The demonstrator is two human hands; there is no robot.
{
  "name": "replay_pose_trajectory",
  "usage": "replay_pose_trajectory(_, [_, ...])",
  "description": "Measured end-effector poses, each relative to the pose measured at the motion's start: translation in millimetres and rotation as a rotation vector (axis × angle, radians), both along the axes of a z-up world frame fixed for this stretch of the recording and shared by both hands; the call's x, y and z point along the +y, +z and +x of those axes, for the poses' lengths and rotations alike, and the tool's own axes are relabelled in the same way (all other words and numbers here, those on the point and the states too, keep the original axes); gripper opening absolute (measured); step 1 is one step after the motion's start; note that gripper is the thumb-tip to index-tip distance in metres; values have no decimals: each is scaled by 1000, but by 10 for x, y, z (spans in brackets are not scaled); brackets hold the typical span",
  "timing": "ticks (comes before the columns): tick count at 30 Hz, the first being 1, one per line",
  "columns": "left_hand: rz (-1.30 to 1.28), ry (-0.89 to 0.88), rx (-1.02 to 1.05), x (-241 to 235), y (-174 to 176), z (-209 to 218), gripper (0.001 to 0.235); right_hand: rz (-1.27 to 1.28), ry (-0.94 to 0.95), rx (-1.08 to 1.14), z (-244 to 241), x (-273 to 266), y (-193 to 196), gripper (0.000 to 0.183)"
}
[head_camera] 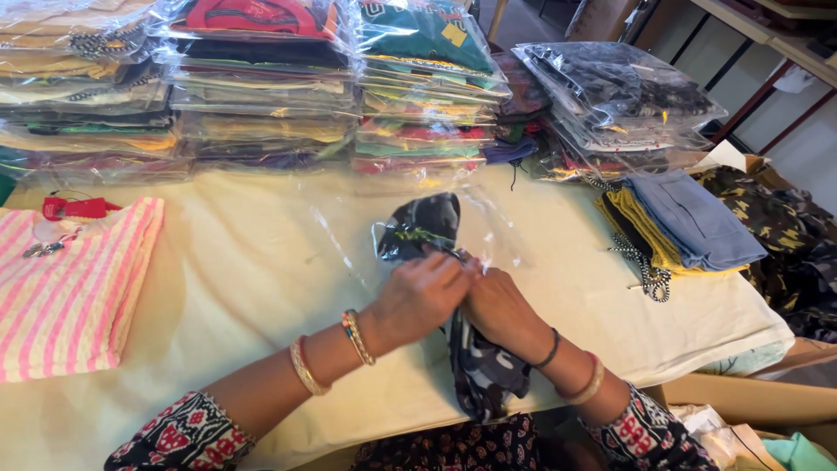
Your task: The person folds a camouflage-patterned garment and places it into a clear plastic bag, then seals the bag. Next, the person folds a light green t-shirt and places it into another clear plastic bag, sealing it as well. The packaged items are placed on a table with other stacks of clothes.
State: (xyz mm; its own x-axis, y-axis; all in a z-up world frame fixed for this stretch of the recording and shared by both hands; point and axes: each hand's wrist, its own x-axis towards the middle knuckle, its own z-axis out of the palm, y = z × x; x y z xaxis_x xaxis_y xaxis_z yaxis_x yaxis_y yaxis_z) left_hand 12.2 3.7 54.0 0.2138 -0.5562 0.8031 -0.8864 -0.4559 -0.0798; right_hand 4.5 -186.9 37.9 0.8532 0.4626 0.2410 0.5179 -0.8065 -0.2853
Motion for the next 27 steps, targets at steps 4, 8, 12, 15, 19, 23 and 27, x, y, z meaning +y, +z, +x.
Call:
replay_pose_trajectory(4, [52, -57, -14, -80, 8, -240, 27, 85, 75, -33, 3, 286, 286, 57])
replay_pose_trajectory(8, [80, -123, -17, -161, -39, -427, 34, 97, 29, 71, 47, 517, 507, 63])
replay_pose_trajectory(12, [91, 14, -162, -109, 53, -505, 48, 75, 69, 4, 166, 457, 425, 58])
replay_pose_trajectory(15, [107, 159, -182, -26, 101, -489, 47, -5, 259, -358, 423, 63, 53, 35])
replay_pose_trajectory(19, [163, 174, -87, -27, 26, -485, 46, 195, 236, -316, 416, -73, 104, 37])
replay_pose_trajectory(23, [148, 47, -74, -106, 24, -589, 51, 590, 138, -195, 352, -113, 119, 48])
replay_pose_trajectory(27, [147, -63, -61, -180, -73, -706, 49, 491, 5, 7, 288, 72, 385, 49])
